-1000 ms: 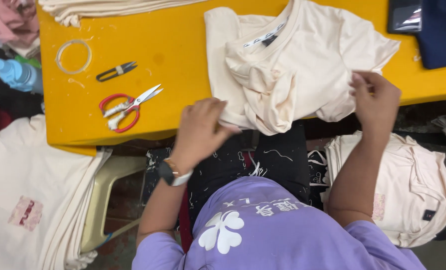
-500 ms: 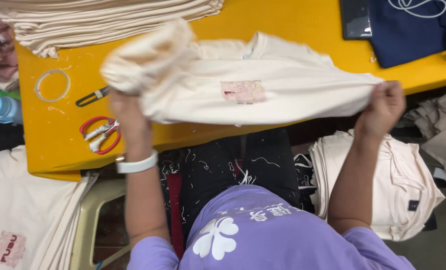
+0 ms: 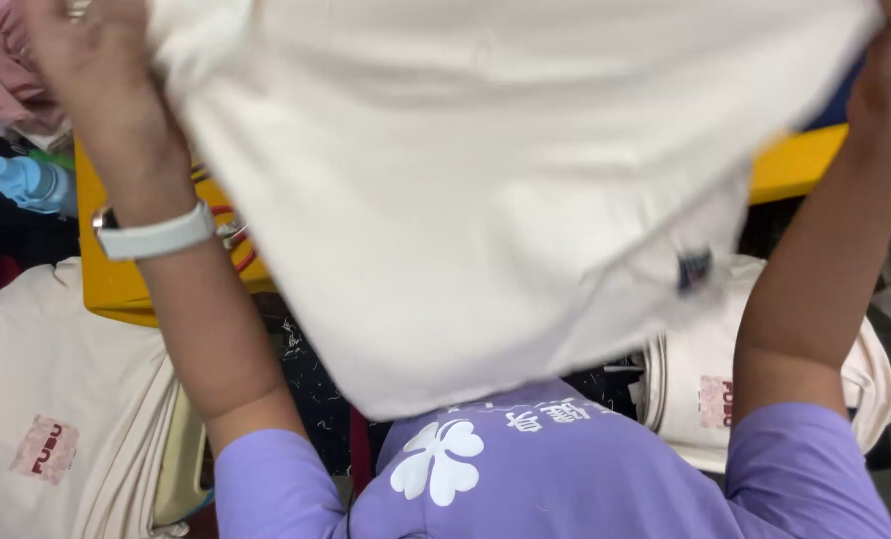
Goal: Trimming loose threads and excess fabric from the collar area of t-shirts using scissors at a quality control station.
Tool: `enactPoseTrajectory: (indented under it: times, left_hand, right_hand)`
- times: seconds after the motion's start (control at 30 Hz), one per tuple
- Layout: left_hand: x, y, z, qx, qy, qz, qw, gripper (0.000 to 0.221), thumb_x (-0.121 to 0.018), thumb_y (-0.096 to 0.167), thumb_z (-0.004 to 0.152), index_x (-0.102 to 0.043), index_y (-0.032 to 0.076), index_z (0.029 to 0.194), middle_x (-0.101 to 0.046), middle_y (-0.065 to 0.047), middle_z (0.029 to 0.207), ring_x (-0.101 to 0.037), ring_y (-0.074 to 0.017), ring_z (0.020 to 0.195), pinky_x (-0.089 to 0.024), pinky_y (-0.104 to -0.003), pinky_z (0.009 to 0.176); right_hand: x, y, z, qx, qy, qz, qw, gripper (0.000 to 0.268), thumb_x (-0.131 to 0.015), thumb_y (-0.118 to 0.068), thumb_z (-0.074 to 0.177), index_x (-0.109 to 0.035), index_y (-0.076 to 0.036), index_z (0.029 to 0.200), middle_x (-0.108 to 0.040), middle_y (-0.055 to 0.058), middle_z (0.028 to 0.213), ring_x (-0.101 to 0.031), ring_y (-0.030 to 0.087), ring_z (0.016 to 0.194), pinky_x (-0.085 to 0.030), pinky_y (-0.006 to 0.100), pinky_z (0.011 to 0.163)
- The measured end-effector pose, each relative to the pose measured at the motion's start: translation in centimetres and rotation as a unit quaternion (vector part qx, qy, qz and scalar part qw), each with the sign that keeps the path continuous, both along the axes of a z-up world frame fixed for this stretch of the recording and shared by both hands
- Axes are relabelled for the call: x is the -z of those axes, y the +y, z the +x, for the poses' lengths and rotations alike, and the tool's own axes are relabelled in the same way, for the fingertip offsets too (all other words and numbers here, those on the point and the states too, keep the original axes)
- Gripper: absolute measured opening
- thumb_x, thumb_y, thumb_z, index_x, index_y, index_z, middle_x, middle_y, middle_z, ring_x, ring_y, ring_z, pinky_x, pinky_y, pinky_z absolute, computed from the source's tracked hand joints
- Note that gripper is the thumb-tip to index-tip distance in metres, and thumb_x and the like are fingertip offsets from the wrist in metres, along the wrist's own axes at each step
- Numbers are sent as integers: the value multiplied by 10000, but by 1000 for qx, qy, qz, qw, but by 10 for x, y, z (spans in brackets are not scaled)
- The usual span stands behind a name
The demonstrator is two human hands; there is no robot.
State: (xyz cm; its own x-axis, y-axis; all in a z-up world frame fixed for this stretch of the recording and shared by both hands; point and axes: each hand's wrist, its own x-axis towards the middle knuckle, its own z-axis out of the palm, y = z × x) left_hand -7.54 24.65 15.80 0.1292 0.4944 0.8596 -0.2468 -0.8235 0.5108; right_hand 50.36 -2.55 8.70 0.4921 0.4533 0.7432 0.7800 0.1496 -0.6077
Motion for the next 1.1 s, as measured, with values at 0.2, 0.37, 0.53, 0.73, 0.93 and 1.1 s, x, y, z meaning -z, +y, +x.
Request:
enactPoseTrajectory:
  times: [0.2,0.37,0.53,0.73,0.93,1.1]
  left_hand:
    - [21,-73,36,-241,188,-12,952,206,-552,-91,1057,-387,-2,1142,-434,-151,1120,-480,-323,1027,-412,-417,906]
    - [117,-151,64,93,445,-198,868,232,-686,90,867,-653,7,1081,-653,-212,988,-647,-475,969,-500,-557,852]
    - [156,-179,69,9,527,-148,837,199,-704,258,935,-684,94,1046,-608,-53,1008,-615,-276,989,-470,-453,884]
    - [161,-190,80,-78,510,-77,853,511,-776,550,818,-665,108,1049,-557,-43,1050,-562,-258,1006,-435,-460,882]
    - [191,-187,83,-303,353,-61,883,271,-639,-25,823,-645,159,1022,-541,-11,1099,-524,-254,1027,-352,-413,903]
    - [196,-189,73,-319,322,-36,891,370,-554,-150,754,-646,144,959,-584,-12,1087,-546,-266,1037,-348,-427,942]
  right_hand:
    - [17,12,-92,72,-133,-162,975,566,-1014,-65,1065,-531,-7,1355,-570,198,1158,-586,310,929,-519,409,762]
    - [94,-3,-268,-364,-190,-209,887,570,-756,-501,862,-594,-61,1185,-630,177,1136,-595,408,1043,-458,516,835]
    - [166,5,-278,-231,-289,-109,923,73,-630,-174,1002,-673,-123,1031,-687,63,1288,-637,273,1153,-413,383,923]
    - [139,7,-273,-306,-135,-87,938,50,-691,-80,969,-711,-88,924,-750,75,1163,-692,341,1094,-524,429,886]
    - [65,-11,-206,-239,-134,-24,962,94,-736,-41,934,-750,-68,845,-746,143,1055,-650,411,1021,-520,504,923]
    - [53,-23,-116,-25,-247,44,968,129,-675,130,949,-677,51,848,-719,224,1007,-595,416,928,-504,519,902]
